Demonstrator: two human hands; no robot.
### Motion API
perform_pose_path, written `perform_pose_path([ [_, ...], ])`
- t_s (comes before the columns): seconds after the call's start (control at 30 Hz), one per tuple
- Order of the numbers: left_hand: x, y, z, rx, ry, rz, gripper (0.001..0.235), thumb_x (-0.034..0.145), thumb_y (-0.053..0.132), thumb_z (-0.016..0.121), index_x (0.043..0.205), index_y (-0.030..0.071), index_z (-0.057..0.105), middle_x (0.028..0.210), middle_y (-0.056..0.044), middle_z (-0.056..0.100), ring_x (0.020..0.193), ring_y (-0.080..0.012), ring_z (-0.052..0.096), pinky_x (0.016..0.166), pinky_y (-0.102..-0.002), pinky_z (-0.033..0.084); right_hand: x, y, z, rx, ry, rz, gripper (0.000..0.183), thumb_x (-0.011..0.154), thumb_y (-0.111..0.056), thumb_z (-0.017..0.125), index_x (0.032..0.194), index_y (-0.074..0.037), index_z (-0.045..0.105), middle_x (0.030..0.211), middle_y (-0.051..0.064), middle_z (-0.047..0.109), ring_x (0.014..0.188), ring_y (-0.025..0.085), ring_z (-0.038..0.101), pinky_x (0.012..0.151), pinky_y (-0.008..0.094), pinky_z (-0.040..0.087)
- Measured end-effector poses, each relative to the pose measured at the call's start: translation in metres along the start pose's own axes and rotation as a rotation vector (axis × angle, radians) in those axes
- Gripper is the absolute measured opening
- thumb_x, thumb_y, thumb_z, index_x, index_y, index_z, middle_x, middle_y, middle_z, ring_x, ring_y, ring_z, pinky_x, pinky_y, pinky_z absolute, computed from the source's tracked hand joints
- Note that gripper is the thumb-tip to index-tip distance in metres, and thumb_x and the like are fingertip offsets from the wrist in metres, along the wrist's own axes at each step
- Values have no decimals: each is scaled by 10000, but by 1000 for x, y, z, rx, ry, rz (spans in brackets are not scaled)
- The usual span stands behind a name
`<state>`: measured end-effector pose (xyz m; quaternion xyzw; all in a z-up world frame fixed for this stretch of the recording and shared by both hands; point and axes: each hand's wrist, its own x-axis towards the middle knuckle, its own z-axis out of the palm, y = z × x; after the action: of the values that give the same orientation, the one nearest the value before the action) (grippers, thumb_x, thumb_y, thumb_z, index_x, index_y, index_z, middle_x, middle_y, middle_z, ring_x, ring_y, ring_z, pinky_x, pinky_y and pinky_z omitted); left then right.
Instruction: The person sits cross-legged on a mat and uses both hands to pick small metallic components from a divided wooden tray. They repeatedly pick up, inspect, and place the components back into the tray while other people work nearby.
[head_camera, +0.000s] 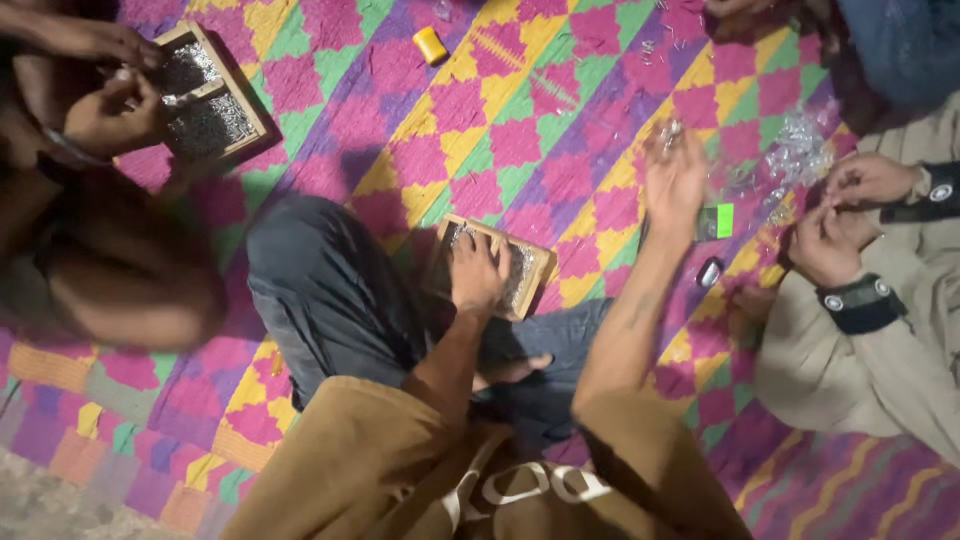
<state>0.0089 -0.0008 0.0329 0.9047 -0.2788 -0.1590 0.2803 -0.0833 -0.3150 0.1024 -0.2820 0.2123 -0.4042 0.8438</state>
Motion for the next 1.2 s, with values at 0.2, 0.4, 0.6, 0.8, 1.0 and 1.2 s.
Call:
perform_pose_path([
  [0.2, -2, 4, -12, 79, 52, 61, 512, 1023, 460, 503, 1227, 5, 624, 1162, -266, 604, 1097, -430, 581, 968, -558, 431, -168, 65, 47, 714, -28, 315, 121, 1074, -172, 523, 974, -122, 569, 837, -11, 515, 675, 90, 452, 565, 215, 391],
  [0.4, -17, -23, -56, 150, -161, 326, 439, 986, 389, 561, 1248, 38, 595, 1225, -247, 569, 1123, -428, 575, 948, -539, 432, -286, 138, 28, 820, 91, 602, 156, 1069, -148, 488, 930, -103, 544, 795, -21, 476, 584, 66, 404, 489, 210, 329],
  [0.6, -55, -54, -81, -86, -55, 544, 366, 1007, 280, 571, 1314, 83, 599, 1211, -223, 601, 1075, -391, 579, 949, -516, 461, -344, 188, -21, 292, 348, 710, 217, 1067, -254, 508, 913, -107, 554, 824, 3, 563, 681, 111, 546, 570, 218, 442],
  [0.8, -69, -59, -18, -1078, -524, -262, 362, 1067, 327, 507, 1186, 25, 668, 971, -140, 677, 933, -272, 623, 835, -483, 533, -315, 222, -6, -202, 348, 213, 228, 1084, -286, 539, 1015, -78, 601, 921, 53, 616, 811, 161, 601, 712, 274, 473],
  [1.0, -54, -47, 4, -1951, -936, -704, 446, 1000, 234, 254, 1105, -57, 576, 1036, -186, 689, 1045, -321, 675, 935, -422, 589, -302, 222, 71, -536, 121, -420, 400, 973, -382, 485, 993, -12, 635, 1117, 157, 641, 1133, 282, 562, 1036, 407, 395],
  [1.2, -35, -49, -5, -1965, -996, -582, 388, 1093, 202, 276, 1244, -19, 557, 1073, -174, 664, 975, -300, 687, 923, -469, 603, -307, 154, 130, -665, 122, -214, 203, 994, -217, 539, 1052, -58, 651, 1153, 106, 653, 1055, 264, 594, 962, 406, 476],
])
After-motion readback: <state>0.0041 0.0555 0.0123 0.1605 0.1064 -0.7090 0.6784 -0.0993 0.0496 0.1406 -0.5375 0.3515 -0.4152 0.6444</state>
